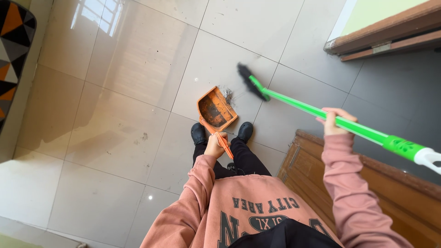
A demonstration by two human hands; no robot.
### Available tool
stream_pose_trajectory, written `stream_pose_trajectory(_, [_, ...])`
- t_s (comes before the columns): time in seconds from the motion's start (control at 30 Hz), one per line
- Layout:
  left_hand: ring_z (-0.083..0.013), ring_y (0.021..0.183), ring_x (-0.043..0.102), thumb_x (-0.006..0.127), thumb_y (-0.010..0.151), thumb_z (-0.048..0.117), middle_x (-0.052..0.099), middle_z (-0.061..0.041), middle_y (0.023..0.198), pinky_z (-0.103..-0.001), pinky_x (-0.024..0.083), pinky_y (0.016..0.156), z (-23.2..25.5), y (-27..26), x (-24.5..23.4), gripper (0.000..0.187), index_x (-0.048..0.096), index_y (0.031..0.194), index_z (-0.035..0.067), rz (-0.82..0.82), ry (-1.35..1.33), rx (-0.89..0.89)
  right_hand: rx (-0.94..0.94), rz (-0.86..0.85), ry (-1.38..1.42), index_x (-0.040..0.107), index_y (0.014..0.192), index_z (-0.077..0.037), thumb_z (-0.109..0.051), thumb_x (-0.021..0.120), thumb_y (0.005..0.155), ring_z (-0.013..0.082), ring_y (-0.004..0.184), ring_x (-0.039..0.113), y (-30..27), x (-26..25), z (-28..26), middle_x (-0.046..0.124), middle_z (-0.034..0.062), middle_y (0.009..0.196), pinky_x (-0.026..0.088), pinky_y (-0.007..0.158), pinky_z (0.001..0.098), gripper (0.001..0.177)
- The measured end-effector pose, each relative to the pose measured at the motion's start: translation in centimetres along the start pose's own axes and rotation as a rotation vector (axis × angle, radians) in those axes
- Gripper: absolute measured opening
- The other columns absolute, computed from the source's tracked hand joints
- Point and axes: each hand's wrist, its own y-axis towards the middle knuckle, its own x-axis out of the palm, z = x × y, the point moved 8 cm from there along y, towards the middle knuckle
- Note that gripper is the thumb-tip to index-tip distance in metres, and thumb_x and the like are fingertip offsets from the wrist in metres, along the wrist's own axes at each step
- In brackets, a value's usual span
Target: Sweep the floor and collect debris with a dustpan.
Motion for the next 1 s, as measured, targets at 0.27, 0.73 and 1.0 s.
stream_pose_trajectory(0.27, [-0.0351, 0.071, 0.063, 0.077, 0.07, 0.008, 0.062, -0.014, 0.068, -0.04, 0.052, 0.07, -1.3, -0.1, 0.4, 0.021, 0.056, 0.071, 0.003, 0.053, 0.081, 0.078, -0.093, 0.063, -0.064, 0.075, 0.1, 0.005, 0.005, 0.054, 0.1, 0.0266, 0.083, 0.078, 10.8, -0.1, 4.4, 0.073, 0.0211, 0.092, 0.066, 0.072, 0.0308, 0.021])
stream_pose_trajectory(0.73, [-0.0353, 0.071, 0.059, 0.077, 0.068, 0.008, 0.059, -0.013, 0.069, -0.041, 0.049, 0.068, -0.5, -0.4, 0.4, 0.027, 0.051, 0.07, 0.003, 0.062, 0.073, 0.108, -0.269, -0.274, -0.249, 0.069, 0.093, -0.001, -0.004, 0.061, 0.097, 0.0184, 0.055, 0.064, 1.7, 8.6, 5.0, 0.065, 0.007, 0.065, 0.047, 0.046, 0.0329, 0.009])
stream_pose_trajectory(1.0, [-0.0332, 0.067, 0.059, 0.075, 0.069, 0.007, 0.058, -0.013, 0.065, -0.039, 0.05, 0.069, -1.1, -0.1, 0.2, 0.023, 0.052, 0.07, 0.002, 0.062, 0.064, 0.078, -0.37, -0.242, -0.211, 0.076, 0.092, -0.002, -0.002, 0.061, 0.092, 0.0194, 0.068, 0.072, -3.3, 7.3, 4.1, 0.074, 0.0127, 0.079, 0.057, 0.06, 0.0282, 0.015])
